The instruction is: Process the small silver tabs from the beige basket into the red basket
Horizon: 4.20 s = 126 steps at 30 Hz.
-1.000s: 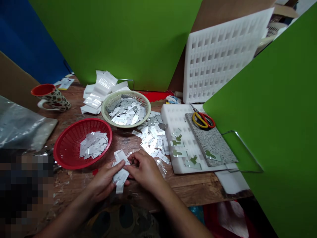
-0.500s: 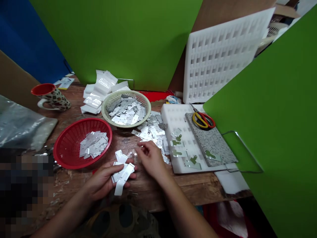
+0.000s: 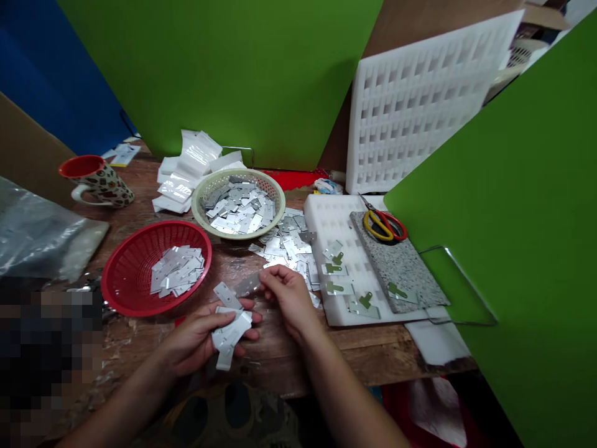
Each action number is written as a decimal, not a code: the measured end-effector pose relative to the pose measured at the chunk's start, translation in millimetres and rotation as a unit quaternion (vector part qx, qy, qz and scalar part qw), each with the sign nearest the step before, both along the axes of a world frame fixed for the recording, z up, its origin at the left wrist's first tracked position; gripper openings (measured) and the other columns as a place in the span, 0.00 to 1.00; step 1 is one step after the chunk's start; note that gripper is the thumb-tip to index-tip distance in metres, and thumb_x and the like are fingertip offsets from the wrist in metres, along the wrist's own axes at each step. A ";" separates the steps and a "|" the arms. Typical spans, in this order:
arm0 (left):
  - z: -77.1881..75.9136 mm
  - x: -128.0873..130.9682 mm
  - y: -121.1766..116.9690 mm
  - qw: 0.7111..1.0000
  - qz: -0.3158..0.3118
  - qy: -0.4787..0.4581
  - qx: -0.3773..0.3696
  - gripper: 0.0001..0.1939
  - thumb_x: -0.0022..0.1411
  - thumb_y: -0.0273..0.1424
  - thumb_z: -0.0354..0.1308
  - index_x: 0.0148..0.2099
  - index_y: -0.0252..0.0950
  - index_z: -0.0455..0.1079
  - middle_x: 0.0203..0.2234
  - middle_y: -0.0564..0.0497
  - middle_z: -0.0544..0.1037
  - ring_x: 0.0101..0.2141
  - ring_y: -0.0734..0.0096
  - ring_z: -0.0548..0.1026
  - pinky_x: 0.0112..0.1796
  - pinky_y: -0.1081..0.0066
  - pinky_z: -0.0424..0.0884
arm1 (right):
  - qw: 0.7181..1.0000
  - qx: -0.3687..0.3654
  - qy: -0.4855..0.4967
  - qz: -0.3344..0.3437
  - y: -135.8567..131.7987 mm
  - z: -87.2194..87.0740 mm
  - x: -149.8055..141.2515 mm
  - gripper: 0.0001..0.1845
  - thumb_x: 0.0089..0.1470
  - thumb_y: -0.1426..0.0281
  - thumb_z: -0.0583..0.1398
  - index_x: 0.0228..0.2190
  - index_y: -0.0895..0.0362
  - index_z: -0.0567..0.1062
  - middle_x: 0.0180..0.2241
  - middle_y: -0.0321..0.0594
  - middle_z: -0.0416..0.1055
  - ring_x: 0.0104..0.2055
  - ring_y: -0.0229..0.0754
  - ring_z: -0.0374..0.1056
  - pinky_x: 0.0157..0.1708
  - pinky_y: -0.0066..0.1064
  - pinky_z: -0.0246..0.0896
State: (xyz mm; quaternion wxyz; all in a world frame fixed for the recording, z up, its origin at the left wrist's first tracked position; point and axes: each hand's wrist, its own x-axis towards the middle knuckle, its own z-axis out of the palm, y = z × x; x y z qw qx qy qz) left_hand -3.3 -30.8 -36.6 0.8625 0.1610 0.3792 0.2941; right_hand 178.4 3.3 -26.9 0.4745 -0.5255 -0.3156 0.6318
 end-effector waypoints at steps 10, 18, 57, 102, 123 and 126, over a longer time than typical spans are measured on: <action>0.2 4.9 -0.3 1.000 -0.016 -0.003 -0.002 0.13 0.58 0.27 0.60 0.46 0.31 0.69 0.41 0.37 0.79 0.37 0.52 0.80 0.29 0.63 0.77 | 0.979 0.079 -0.183 0.040 1.6 -11.3 -10.7 0.16 0.44 0.61 0.67 0.36 0.55 0.78 0.27 0.33 0.68 0.27 0.36 0.63 0.27 0.27 0.59; -1.7 0.0 0.8 1.000 0.001 -0.019 -0.006 0.18 0.59 0.27 0.59 0.51 0.30 0.69 0.46 0.33 0.77 0.42 0.49 0.78 0.34 0.61 0.76 | 0.949 0.144 -0.282 0.004 18.8 -10.5 -6.8 0.11 0.50 0.63 0.63 0.34 0.57 0.78 0.32 0.39 0.71 0.31 0.40 0.65 0.34 0.34 0.64; -4.5 -1.6 6.5 0.997 0.067 -0.040 -0.025 0.16 0.63 0.31 0.55 0.52 0.30 0.68 0.53 0.32 0.72 0.55 0.42 0.68 0.40 0.54 0.76 | 0.992 -0.004 -0.048 0.115 -7.9 -6.3 6.3 0.15 0.48 0.60 0.65 0.32 0.59 0.78 0.17 0.33 0.70 0.18 0.32 0.63 0.22 0.25 0.57; 4.8 -2.3 6.1 0.979 0.145 -0.101 -0.097 0.23 0.64 0.43 0.51 0.54 0.32 0.67 0.36 0.41 0.80 0.36 0.54 0.79 0.38 0.51 0.76 | 0.876 0.334 -0.258 0.233 30.4 41.9 -48.4 0.11 0.56 0.74 0.60 0.40 0.51 0.78 0.46 0.39 0.73 0.49 0.39 0.69 0.50 0.36 0.64; 7.4 -0.1 0.4 0.995 0.099 0.000 -0.015 0.10 0.59 0.27 0.60 0.44 0.32 0.72 0.45 0.39 0.77 0.45 0.49 0.77 0.35 0.61 0.78 | 0.870 0.363 -0.301 0.144 -18.6 2.7 5.5 0.12 0.54 0.80 0.56 0.33 0.54 0.75 0.44 0.42 0.72 0.46 0.42 0.69 0.46 0.35 0.64; 6.6 3.5 -0.6 0.994 0.110 0.010 -0.015 0.07 0.59 0.28 0.60 0.41 0.33 0.71 0.42 0.41 0.78 0.43 0.52 0.78 0.33 0.64 0.78 | 0.895 0.334 -0.261 0.135 -20.2 -2.3 4.3 0.09 0.54 0.78 0.58 0.30 0.54 0.76 0.43 0.41 0.74 0.45 0.42 0.70 0.45 0.35 0.64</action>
